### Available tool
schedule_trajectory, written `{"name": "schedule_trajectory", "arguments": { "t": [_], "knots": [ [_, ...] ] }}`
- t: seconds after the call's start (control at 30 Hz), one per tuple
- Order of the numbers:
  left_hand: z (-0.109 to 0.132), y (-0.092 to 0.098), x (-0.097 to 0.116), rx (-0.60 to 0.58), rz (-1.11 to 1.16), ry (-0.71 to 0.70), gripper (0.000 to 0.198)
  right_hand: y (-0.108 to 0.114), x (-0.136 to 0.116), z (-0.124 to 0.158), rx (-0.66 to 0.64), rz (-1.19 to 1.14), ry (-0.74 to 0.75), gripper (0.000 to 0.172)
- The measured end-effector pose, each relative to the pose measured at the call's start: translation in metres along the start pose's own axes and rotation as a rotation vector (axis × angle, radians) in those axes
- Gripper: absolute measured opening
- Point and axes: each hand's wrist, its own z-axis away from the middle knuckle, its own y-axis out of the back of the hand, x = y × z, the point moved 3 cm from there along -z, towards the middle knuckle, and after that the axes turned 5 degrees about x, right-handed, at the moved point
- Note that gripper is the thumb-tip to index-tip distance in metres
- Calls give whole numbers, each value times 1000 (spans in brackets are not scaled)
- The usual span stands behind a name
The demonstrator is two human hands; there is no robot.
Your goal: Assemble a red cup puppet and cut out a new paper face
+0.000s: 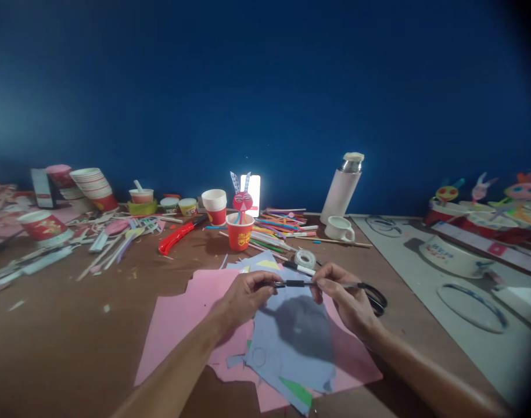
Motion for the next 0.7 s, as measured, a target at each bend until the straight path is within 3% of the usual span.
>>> {"name": "schedule_trajectory", "arguments": {
  "t": [0.37,0.7],
  "knots": [
    [9,-7,9,-99,53,43,27,-8,2,4,-99,17,-52,11],
    [11,-5,-1,-151,-11,82,34,-11,3,10,-72,40,-27,15]
  ]
}}
